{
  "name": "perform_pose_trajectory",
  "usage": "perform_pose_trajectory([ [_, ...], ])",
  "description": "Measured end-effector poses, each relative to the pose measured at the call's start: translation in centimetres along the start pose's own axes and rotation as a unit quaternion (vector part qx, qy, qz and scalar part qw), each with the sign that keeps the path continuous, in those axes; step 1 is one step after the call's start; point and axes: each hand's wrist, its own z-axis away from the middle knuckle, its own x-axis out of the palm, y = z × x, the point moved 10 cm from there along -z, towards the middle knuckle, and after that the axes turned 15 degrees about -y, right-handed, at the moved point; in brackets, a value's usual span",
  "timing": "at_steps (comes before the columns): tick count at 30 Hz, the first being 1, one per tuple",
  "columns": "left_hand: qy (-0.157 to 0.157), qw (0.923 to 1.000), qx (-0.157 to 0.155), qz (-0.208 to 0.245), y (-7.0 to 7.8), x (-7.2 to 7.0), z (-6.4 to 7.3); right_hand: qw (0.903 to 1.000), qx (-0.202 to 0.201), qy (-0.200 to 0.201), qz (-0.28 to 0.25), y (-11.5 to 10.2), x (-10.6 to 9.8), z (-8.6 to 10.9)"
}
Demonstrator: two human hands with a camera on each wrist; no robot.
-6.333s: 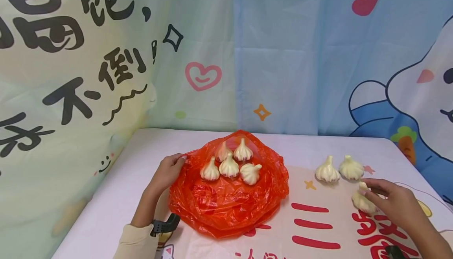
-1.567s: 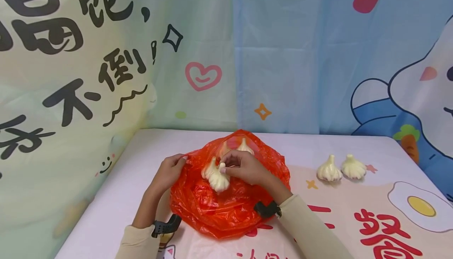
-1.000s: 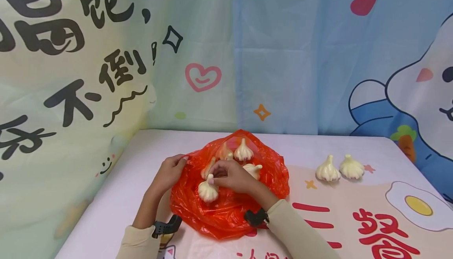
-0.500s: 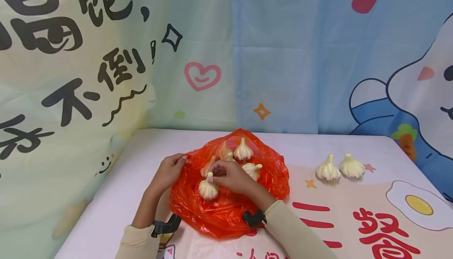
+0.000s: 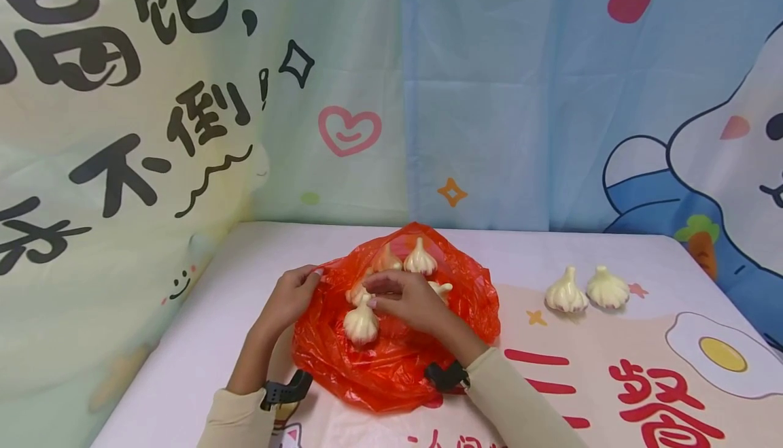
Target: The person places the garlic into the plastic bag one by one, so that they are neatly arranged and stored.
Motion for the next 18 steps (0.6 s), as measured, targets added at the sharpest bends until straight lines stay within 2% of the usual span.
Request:
perform_pose_trajectory([
  [10,-0.002,1.0000,-0.004,0.002,-0.3,0.0,0.0,0.9991,-0.017,0.037,-0.009,-0.5,-2.2,1.7],
  [14,-0.001,0.9999,-0.009,0.006,-0.4,0.1,0.0,0.9988,-0.010,0.047,0.004,-0.9,-3.3,2.5],
  [18,-0.002,1.0000,-0.007,0.003,-0.3,0.1,0.0,0.9984,-0.021,0.049,0.019,-1.7,-4.5,3.5],
])
